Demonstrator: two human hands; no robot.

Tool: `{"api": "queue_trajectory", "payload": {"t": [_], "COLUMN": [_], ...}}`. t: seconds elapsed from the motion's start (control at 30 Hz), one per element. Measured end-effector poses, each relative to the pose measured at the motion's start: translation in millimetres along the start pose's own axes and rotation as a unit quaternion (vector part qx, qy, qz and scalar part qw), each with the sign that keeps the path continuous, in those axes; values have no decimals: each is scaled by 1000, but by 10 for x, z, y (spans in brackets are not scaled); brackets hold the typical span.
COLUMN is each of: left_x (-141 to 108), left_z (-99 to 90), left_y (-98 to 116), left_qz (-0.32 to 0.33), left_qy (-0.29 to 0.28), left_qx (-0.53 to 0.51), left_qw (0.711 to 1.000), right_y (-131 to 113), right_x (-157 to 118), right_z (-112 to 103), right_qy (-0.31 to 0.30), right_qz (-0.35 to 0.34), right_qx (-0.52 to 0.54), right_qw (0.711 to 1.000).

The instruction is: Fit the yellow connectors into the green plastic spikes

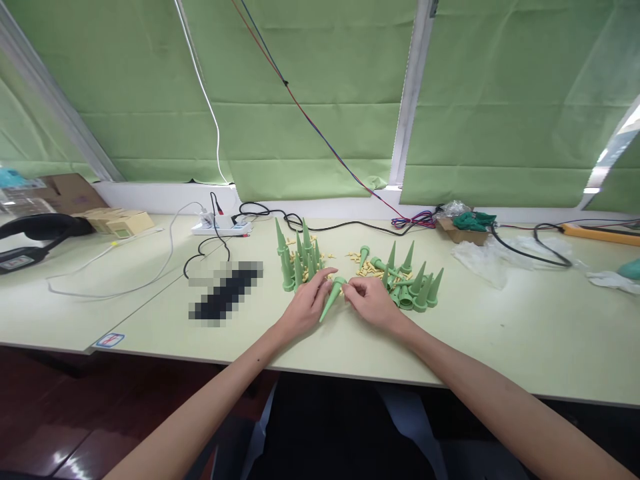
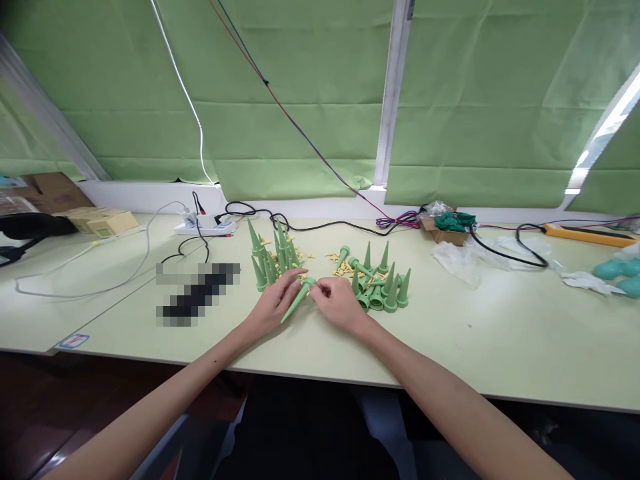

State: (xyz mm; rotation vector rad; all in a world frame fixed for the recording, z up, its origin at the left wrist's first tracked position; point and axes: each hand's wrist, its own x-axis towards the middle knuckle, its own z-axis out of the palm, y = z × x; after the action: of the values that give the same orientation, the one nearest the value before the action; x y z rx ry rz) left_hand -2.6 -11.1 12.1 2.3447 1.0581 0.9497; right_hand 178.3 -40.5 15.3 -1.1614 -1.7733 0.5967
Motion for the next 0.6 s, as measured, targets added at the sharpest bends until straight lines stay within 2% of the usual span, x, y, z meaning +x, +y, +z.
{"api": "queue_trajectory", "payload": {"t": [0.17, 0.3, 0.43, 0.6], "left_x": [-14, -18, -9, -8], "left_z": [12, 34, 57, 73], "left_y": [1, 9, -22, -51], "left_qz": [22, 20, 28, 32], "left_qy": [-3, -15, -2, 29], "left_qx": [-32, -41, -27, 2], "left_qw": [999, 999, 999, 999], "right_y": [28, 33, 42, 83], "right_x": [26, 21, 16, 20], "right_z": [-20, -18, 4, 30], "right_qy": [12, 4, -19, 12], "right_qz": [51, 67, 45, 1], "right_qx": [14, 8, -23, -91], "right_qw": [999, 998, 999, 996]}}
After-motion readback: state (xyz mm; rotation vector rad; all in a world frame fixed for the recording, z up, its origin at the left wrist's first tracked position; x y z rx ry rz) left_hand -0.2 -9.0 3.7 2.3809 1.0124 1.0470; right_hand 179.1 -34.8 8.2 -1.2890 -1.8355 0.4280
